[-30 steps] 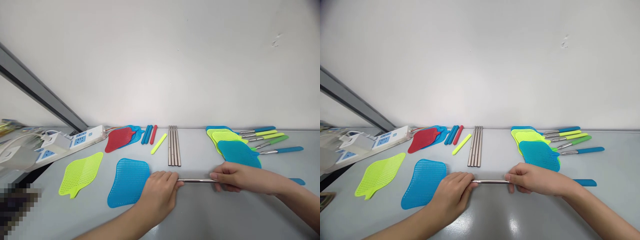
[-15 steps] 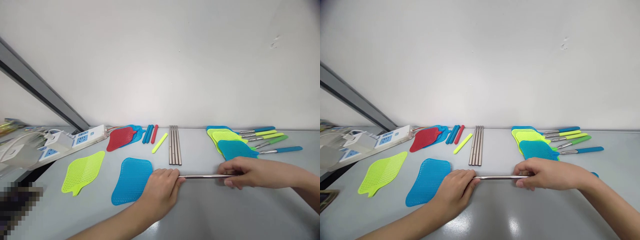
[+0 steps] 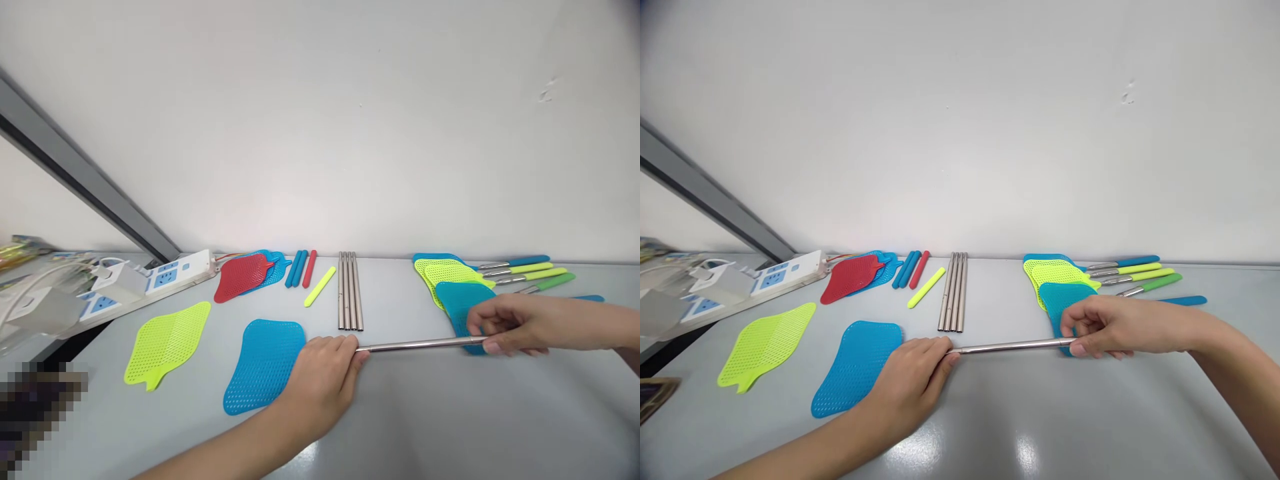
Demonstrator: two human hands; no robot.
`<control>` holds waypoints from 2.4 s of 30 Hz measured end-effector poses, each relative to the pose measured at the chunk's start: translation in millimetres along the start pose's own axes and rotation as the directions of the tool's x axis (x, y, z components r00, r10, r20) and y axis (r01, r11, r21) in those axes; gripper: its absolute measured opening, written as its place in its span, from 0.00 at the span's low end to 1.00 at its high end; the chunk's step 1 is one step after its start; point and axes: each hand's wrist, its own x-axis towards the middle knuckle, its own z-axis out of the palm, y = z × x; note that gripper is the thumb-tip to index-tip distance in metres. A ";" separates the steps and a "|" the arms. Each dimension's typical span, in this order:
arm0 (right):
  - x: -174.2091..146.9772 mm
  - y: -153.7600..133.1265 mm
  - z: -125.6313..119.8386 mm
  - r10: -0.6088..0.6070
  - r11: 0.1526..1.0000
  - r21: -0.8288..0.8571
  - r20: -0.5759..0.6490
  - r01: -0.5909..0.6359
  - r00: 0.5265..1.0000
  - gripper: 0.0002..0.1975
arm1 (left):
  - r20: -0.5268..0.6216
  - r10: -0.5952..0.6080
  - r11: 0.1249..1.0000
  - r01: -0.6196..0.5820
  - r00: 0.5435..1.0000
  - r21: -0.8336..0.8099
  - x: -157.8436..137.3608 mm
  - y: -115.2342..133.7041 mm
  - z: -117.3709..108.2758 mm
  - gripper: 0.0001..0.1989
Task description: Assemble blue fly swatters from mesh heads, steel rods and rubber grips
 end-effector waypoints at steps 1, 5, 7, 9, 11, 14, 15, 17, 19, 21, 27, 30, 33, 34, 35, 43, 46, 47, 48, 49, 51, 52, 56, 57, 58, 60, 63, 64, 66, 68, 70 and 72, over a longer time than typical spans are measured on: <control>-1.2 1.4 -2.0 -0.019 1.000 0.010 0.090 0.018 0.996 0.10 | 0.001 -0.001 1.000 0.001 1.000 0.001 0.2 0.2 -0.3 0.16; -4.6 5.3 -9.6 -0.034 0.999 0.014 0.143 0.032 0.989 0.10 | -0.003 -0.003 1.000 0.003 1.000 0.010 0.7 1.4 -0.8 0.15; -4.6 6.6 -12.1 -0.026 1.000 -0.003 0.146 0.027 0.989 0.11 | -0.008 -0.003 1.000 0.003 1.000 0.016 0.7 1.7 -0.5 0.15; -3.5 7.8 -13.6 -0.022 0.999 -0.023 0.144 0.026 0.989 0.12 | -0.004 -0.006 1.000 0.006 1.000 0.022 0.6 1.8 -0.3 0.15; -1.6 8.5 -14.2 -0.026 0.999 -0.038 0.154 0.032 0.988 0.13 | 0.004 -0.011 1.000 0.011 1.000 0.027 0.6 1.6 -0.3 0.16; 1.5 8.1 -13.1 -0.046 0.996 -0.061 0.188 0.058 0.981 0.16 | 0.003 -0.016 0.999 0.016 1.000 0.038 1.0 1.1 -0.4 0.15; 2.6 7.6 -12.3 -0.052 0.995 -0.070 0.197 0.067 0.979 0.17 | -0.002 -0.020 0.999 0.020 1.000 0.042 1.1 1.0 -0.3 0.15; 4.9 7.1 -10.1 -0.072 0.992 -0.084 0.198 0.090 0.978 0.18 | -0.011 -0.035 0.998 0.035 0.999 0.052 1.1 0.8 0.2 0.14; 7.5 7.5 -7.8 -0.094 0.990 -0.082 0.191 0.111 0.977 0.19 | -0.022 -0.052 0.996 0.053 0.998 0.069 0.7 0.8 0.9 0.14; 9.9 8.3 -5.6 -0.105 0.991 -0.057 0.184 0.118 0.977 0.19 | -0.030 -0.063 0.994 0.065 0.998 0.092 -0.2 0.9 1.6 0.13; 11.4 0.0 4.5 -0.092 0.995 0.039 0.179 0.087 0.980 0.18 | -0.067 -0.052 0.988 0.062 0.996 0.144 -2.8 1.0 4.4 0.11; 13.7 -7.9 14.2 -0.051 0.992 0.125 0.226 0.023 0.973 0.17 | -0.086 -0.028 0.986 0.041 0.996 0.159 -3.3 0.6 6.6 0.10; 18.5 -10.5 23.6 -0.031 0.986 0.166 0.281 -0.016 0.959 0.16 | -0.101 -0.015 0.986 0.031 0.995 0.165 -3.7 0.7 8.1 0.10; 19.6 -10.3 25.7 -0.033 0.986 0.169 0.286 -0.017 0.958 0.16 | -0.100 -0.017 0.986 0.034 0.995 0.166 -3.9 1.0 8.3 0.10; 20.2 -9.8 27.1 -0.033 0.986 0.167 0.283 -0.015 0.959 0.17 | -0.095 -0.022 0.985 0.038 0.995 0.167 -4.0 1.3 8.1 0.10; 13.3 -16.0 26.6 -0.020 0.997 0.082 0.204 0.003 0.979 0.18 | -0.058 -0.025 0.989 0.033 0.998 0.144 -2.2 1.5 5.3 0.12; 14.0 -19.6 29.5 -0.084 0.995 0.067 0.224 0.071 0.971 0.18 | -0.044 -0.014 0.990 0.020 0.999 0.141 -2.4 1.4 4.4 0.13; 14.6 -20.4 30.6 -0.109 0.993 0.072 0.233 0.094 0.966 0.18 | -0.040 -0.011 0.990 0.017 0.999 0.142 -2.5 1.6 4.0 0.13; 15.1 -21.1 31.6 -0.127 0.991 0.075 0.239 0.113 0.963 0.18 | -0.036 -0.011 0.989 0.016 0.999 0.144 -2.6 1.8 3.5 0.13; 15.5 -21.7 32.5 -0.140 0.989 0.073 0.236 0.126 0.961 0.18 | -0.032 -0.010 0.990 0.015 0.999 0.144 -2.6 2.1 3.0 0.13; 16.2 -23.0 33.8 -0.154 0.988 0.060 0.209 0.144 0.966 0.18 | -0.024 -0.014 0.990 0.017 1.000 0.138 -2.5 2.4 2.0 0.13; 16.6 -23.6 34.6 -0.158 0.987 0.056 0.192 0.150 0.968 0.17 | -0.020 -0.015 0.991 0.018 1.000 0.133 -2.3 2.4 1.6 0.14; 20.0 -26.2 40.9 -0.195 0.981 0.031 0.106 0.193 0.975 0.16 | -0.027 -0.005 0.992 0.009 1.000 0.126 -1.6 1.9 1.4 0.14; 21.2 -27.0 43.4 -0.204 0.979 0.022 0.084 0.203 0.975 0.16 | -0.032 -0.001 0.992 0.005 0.999 0.128 -1.5 1.8 1.7 0.14; 22.3 -27.9 46.1 -0.213 0.977 0.015 0.066 0.213 0.975 0.16 | -0.035 0.002 0.991 0.002 0.999 0.131 -1.4 1.7 2.0 0.14; 23.9 -29.9 51.5 -0.238 0.971 0.015 0.054 0.237 0.970 0.16 | -0.038 0.003 0.990 0.002 0.999 0.140 -1.4 1.6 3.0 0.13; 24.5 -32.7 58.1 -0.266 0.964 0.029 0.086 0.264 0.960 0.16 | -0.039 -0.001 0.988 0.007 0.999 0.152 -1.8 1.8 4.4 0.12; 24.2 -33.4 59.7 -0.266 0.964 0.041 0.100 0.264 0.959 0.16 | -0.041 -0.003 0.988 0.010 0.999 0.155 -2.1 1.9 4.8 0.12; 22.8 -34.8 61.8 -0.250 0.967 0.070 0.120 0.243 0.961 0.17 | -0.048 -0.002 0.987 0.010 0.999 0.161 -3.0 2.0 5.4 0.11; 20.3 -36.6 62.6 -0.213 0.974 0.105 0.118 0.202 0.970 0.15 | -0.066 0.018 0.987 -0.007 0.998 0.164 -4.4 2.0 6.1 0.10; 16.9 -39.6 62.7 -0.162 0.979 0.140 0.113 0.146 0.980 0.14 | -0.096 0.053 0.985 -0.037 0.994 0.168 -6.4 2.0 7.5 0.09; 13.7 -43.0 62.6 -0.113 0.978 0.187 0.123 0.089 0.986 0.14 | -0.135 0.082 0.983 -0.058 0.987 0.177 -8.9 2.1 9.7 0.09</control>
